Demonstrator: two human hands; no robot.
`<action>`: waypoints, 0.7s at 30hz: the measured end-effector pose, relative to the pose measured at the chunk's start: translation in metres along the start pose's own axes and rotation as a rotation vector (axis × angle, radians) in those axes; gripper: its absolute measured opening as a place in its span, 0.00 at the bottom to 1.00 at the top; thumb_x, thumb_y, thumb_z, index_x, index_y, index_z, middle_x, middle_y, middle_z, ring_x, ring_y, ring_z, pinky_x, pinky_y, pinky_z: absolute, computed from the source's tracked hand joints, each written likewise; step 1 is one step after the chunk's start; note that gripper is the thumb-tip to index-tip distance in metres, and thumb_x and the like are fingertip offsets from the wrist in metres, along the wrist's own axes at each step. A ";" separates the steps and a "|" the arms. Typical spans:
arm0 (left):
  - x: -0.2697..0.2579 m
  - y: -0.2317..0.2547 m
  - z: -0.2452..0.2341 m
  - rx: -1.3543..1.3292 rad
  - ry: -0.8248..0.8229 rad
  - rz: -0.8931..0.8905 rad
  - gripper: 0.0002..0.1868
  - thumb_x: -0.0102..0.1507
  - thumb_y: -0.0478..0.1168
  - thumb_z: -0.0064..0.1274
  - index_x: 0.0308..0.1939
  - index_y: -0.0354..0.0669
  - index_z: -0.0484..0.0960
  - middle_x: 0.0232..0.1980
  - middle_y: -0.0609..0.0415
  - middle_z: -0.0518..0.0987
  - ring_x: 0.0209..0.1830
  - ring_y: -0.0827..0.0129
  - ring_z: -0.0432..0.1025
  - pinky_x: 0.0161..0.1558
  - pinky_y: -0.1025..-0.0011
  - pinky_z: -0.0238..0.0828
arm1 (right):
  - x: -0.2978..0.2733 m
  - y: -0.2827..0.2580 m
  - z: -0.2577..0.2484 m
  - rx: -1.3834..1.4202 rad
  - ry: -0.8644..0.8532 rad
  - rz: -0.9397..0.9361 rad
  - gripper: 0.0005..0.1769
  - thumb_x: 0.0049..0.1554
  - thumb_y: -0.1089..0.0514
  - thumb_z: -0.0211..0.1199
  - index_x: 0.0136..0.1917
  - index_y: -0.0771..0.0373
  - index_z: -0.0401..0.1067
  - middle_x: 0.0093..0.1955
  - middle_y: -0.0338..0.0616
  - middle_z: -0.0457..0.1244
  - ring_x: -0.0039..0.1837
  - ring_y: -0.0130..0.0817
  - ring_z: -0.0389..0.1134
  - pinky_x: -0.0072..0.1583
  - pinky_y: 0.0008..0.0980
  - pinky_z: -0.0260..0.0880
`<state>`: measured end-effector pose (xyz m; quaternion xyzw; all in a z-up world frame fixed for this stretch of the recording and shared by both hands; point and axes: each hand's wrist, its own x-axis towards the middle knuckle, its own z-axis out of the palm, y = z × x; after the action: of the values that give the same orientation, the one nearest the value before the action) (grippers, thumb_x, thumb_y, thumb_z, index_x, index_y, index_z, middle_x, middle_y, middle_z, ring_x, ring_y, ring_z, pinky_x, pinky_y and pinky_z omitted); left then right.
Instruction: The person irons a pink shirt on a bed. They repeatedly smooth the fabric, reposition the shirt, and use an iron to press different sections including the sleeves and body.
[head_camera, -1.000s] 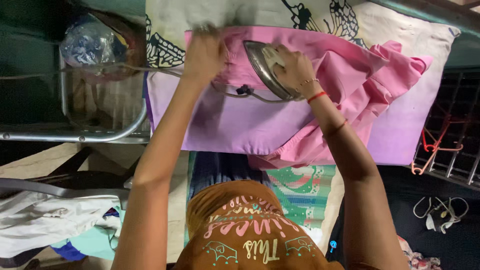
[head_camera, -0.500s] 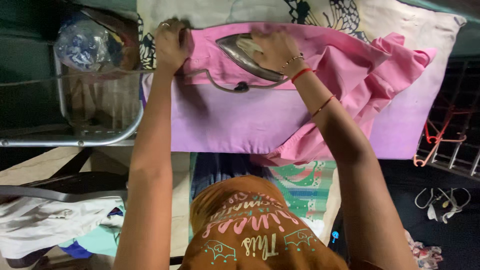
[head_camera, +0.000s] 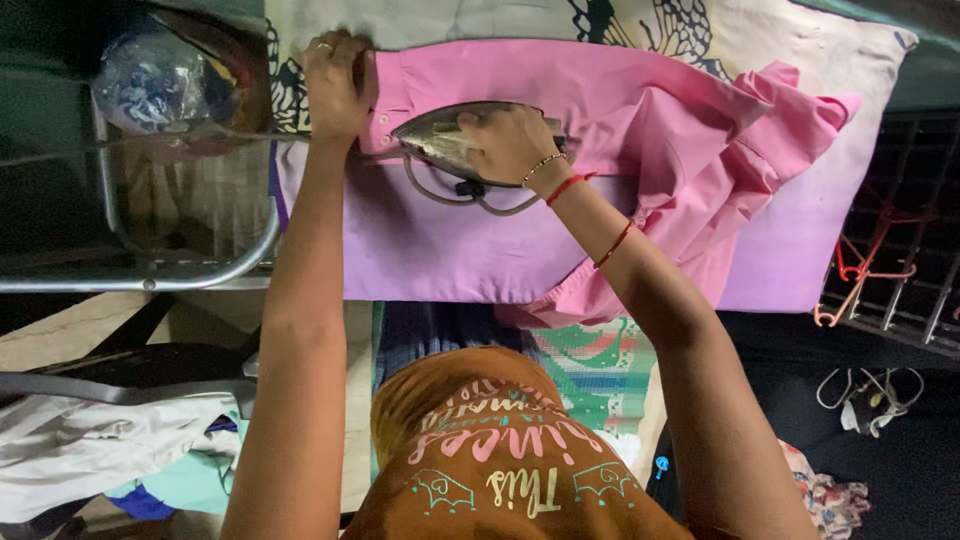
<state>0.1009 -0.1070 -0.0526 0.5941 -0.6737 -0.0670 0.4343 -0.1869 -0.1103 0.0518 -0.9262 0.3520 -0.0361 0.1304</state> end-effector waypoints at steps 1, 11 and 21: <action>0.000 0.001 -0.001 0.008 0.007 0.022 0.04 0.67 0.33 0.57 0.45 0.36 0.82 0.45 0.41 0.78 0.49 0.46 0.71 0.53 0.52 0.65 | -0.006 0.003 -0.001 0.017 0.033 0.013 0.16 0.49 0.52 0.62 0.50 0.57 0.75 0.39 0.51 0.70 0.39 0.55 0.71 0.41 0.53 0.71; 0.007 -0.015 0.018 0.222 -0.084 -0.115 0.14 0.62 0.45 0.59 0.45 0.38 0.83 0.45 0.39 0.80 0.50 0.43 0.72 0.56 0.49 0.67 | -0.054 0.084 0.007 -0.004 0.187 0.556 0.20 0.52 0.56 0.60 0.58 0.63 0.73 0.39 0.61 0.69 0.41 0.60 0.72 0.46 0.56 0.72; 0.026 0.057 0.104 0.304 -0.278 0.182 0.18 0.75 0.44 0.47 0.64 0.35 0.76 0.71 0.38 0.73 0.73 0.44 0.63 0.71 0.48 0.57 | -0.045 0.074 0.027 0.069 0.320 0.716 0.26 0.55 0.56 0.59 0.65 0.68 0.66 0.46 0.62 0.69 0.48 0.60 0.71 0.50 0.57 0.70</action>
<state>-0.0079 -0.1568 -0.0688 0.5746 -0.7802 -0.0067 0.2470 -0.2638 -0.1277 0.0077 -0.7227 0.6671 -0.1440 0.1095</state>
